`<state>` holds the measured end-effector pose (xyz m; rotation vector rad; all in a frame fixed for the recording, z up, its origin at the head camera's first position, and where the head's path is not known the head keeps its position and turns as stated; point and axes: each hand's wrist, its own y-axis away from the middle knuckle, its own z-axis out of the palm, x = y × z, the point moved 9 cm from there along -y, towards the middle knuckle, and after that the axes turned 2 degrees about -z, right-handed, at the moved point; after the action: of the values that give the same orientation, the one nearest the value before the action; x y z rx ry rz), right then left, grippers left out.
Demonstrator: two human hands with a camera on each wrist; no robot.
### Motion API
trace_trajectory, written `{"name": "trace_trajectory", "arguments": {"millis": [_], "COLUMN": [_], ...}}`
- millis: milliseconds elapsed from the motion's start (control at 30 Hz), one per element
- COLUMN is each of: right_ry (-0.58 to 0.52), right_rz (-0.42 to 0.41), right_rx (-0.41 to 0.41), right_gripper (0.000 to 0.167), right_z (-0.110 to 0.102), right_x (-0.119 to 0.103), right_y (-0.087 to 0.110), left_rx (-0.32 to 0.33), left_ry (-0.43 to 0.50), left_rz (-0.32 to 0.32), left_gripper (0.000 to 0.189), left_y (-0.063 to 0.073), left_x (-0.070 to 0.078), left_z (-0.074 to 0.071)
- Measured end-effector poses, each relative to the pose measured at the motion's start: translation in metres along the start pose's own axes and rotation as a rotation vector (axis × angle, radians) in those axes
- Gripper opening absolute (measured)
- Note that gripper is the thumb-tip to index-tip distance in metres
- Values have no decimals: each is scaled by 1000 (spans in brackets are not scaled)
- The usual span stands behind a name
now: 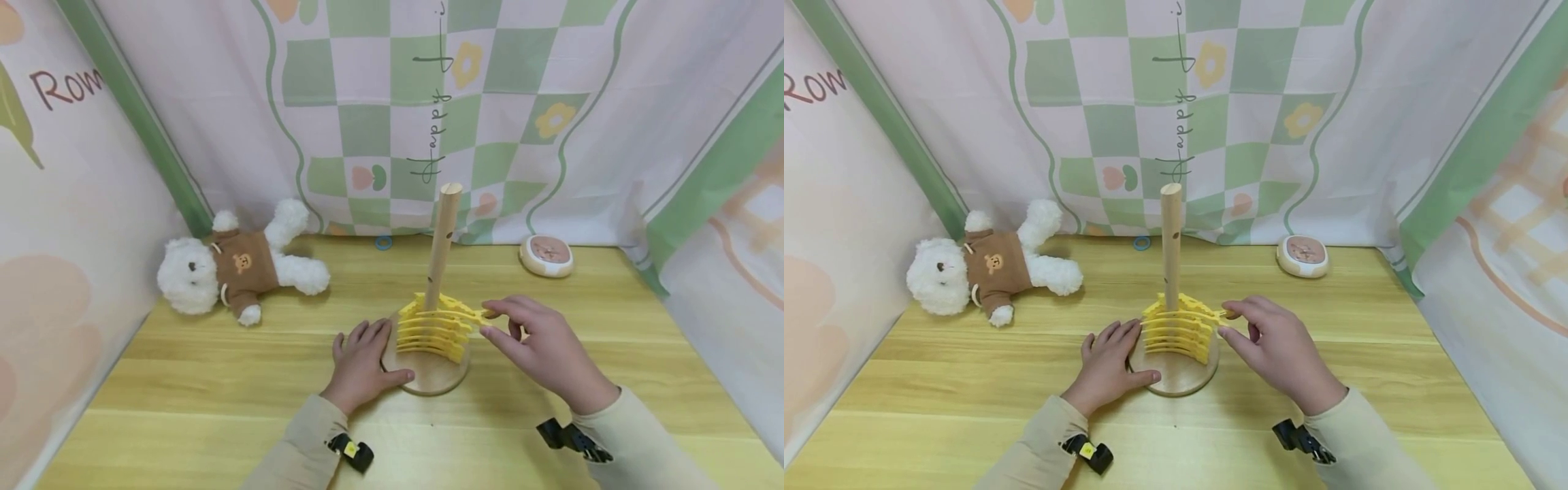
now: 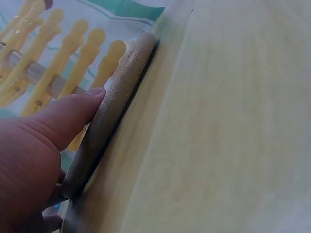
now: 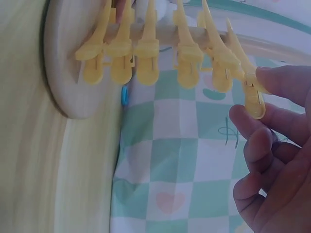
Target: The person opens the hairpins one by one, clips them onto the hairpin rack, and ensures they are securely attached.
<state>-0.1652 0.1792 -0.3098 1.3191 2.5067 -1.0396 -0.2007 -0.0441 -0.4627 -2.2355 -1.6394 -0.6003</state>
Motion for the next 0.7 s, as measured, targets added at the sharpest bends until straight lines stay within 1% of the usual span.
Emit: {"name": "trace_trajectory", "arguments": {"millis": [167,433,700], "right_ry": [-2,-17,-36], "right_rz": [-24,-33,-34], "right_rx": [7,7,-5], "right_gripper": [30,30,30], "right_z": [0,4,14], "right_x": [-3,-5,-5], "right_y": [-4,-7,-12], "left_rx": [6,9,20], "left_ry": [-7,-37,-32], "left_rz": [-9,2,-5], "left_gripper": [99,100,99], "left_y": [-1,-3,-2], "left_x": [1,3,2], "left_z": [0,5,1]}}
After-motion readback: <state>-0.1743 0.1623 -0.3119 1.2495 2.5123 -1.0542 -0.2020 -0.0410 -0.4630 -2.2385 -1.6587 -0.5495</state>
